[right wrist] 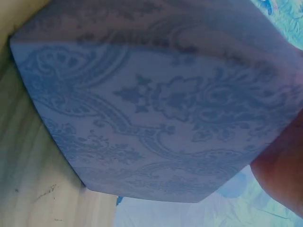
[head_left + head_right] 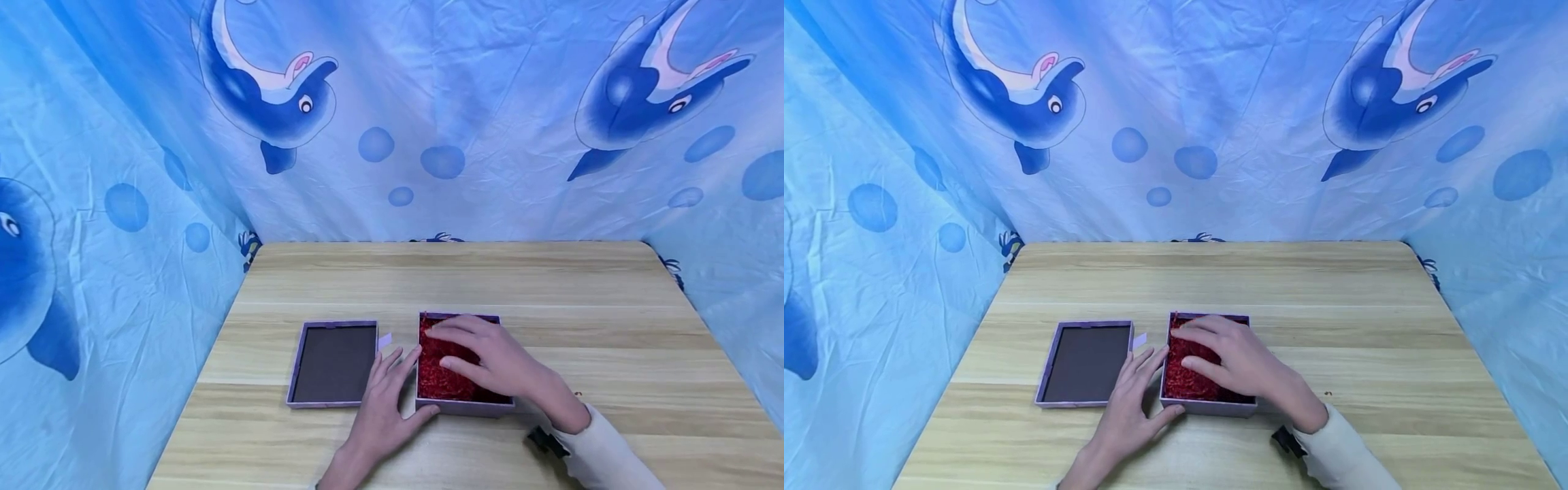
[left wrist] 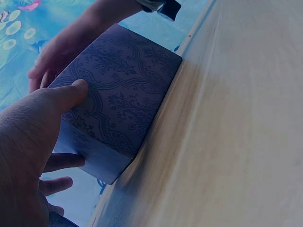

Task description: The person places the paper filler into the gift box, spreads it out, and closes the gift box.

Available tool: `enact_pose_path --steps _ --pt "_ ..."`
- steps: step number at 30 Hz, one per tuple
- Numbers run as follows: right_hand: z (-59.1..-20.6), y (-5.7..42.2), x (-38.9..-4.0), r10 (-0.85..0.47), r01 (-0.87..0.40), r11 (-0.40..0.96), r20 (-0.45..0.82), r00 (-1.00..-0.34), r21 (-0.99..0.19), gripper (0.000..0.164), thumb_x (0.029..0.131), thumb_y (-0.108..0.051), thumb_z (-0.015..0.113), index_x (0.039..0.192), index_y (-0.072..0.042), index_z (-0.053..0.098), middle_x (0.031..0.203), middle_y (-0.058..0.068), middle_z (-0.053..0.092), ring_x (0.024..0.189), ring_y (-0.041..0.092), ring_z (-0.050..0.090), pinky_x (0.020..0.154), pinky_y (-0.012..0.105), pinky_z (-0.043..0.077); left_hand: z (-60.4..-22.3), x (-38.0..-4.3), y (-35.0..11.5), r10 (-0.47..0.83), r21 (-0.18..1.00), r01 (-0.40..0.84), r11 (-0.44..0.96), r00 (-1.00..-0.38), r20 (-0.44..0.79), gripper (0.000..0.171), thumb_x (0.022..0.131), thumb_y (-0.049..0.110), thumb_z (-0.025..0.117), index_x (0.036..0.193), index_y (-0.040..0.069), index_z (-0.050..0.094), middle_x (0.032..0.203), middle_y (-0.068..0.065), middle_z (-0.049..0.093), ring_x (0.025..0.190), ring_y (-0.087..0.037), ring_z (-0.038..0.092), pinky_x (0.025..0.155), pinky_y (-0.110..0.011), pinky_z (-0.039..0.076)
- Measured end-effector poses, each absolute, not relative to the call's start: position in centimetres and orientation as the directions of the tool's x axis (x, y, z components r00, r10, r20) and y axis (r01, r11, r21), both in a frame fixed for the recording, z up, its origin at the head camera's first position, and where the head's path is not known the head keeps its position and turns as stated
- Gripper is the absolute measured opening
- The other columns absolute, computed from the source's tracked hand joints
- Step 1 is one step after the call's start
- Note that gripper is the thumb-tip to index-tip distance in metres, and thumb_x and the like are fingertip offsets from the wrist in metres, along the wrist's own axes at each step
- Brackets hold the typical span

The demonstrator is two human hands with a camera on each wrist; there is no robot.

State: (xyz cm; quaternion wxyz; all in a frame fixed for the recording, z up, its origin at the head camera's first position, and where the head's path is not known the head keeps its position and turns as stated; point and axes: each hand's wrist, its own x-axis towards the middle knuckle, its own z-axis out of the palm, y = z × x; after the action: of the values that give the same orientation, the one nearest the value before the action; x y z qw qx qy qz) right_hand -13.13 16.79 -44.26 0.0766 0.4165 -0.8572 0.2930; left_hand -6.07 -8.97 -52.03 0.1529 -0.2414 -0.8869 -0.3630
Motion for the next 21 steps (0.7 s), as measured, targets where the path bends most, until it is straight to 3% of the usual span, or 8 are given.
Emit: enact_pose_path --steps 5,7,10,16,21 --pt "-44.5 16.1 -14.1 -0.661 -0.732 0.512 0.339 -0.670 -0.449 0.084 0.109 -0.040 0.071 0.177 -0.016 0.029 0.171 0.010 0.051 0.155 0.035 0.051 0.126 0.062 0.044 -52.1 -6.1 -9.0 0.315 0.572 0.547 0.611 -0.831 0.458 0.101 0.086 0.048 0.092 0.170 0.016 0.045 0.155 -0.009 0.067 0.151 -0.043 0.054 0.130 -0.072 0.029" --pt "-44.7 15.8 -14.4 -0.659 -0.698 0.528 0.286 -0.696 -0.484 0.094 0.110 -0.042 0.070 0.180 -0.015 0.013 0.175 0.012 0.043 0.160 0.036 0.044 0.130 0.063 0.038 -52.2 -6.1 -9.1 0.315 0.574 0.549 0.608 -0.830 0.460 0.100 0.087 0.048 0.091 0.170 0.015 0.046 0.155 -0.009 0.067 0.151 -0.043 0.054 0.130 -0.072 0.028" --pt "-44.9 15.3 -14.8 -0.652 -0.649 0.536 0.223 -0.725 -0.540 0.102 0.110 -0.040 0.070 0.180 -0.015 0.000 0.175 0.010 0.044 0.163 0.035 0.039 0.133 0.062 0.032 -52.3 -6.1 -9.1 0.316 0.575 0.549 0.606 -0.830 0.460 0.100 0.087 0.048 0.090 0.170 0.015 0.046 0.157 -0.008 0.065 0.152 -0.043 0.053 0.130 -0.072 0.028" --pt "-45.3 15.3 -14.9 -0.671 -0.649 0.554 0.182 -0.718 -0.521 0.100 0.111 -0.040 0.069 0.180 -0.016 0.001 0.175 0.003 0.045 0.162 0.031 0.041 0.137 0.059 0.026 -52.3 -6.1 -9.0 0.320 0.559 0.550 0.620 -0.828 0.461 0.100 0.087 0.049 0.090 0.170 0.016 0.045 0.156 -0.008 0.067 0.151 -0.042 0.054 0.130 -0.071 0.029" --pt "-45.3 15.8 -14.2 -0.681 -0.681 0.576 0.195 -0.706 -0.452 0.090 0.111 -0.042 0.067 0.180 -0.020 0.013 0.181 0.004 0.034 0.161 0.038 0.041 0.134 0.061 0.032 -52.3 -6.0 -9.0 0.320 0.564 0.545 0.620 -0.832 0.453 0.101 0.087 0.049 0.090 0.171 0.019 0.044 0.157 -0.008 0.066 0.152 -0.041 0.053 0.130 -0.070 0.029"
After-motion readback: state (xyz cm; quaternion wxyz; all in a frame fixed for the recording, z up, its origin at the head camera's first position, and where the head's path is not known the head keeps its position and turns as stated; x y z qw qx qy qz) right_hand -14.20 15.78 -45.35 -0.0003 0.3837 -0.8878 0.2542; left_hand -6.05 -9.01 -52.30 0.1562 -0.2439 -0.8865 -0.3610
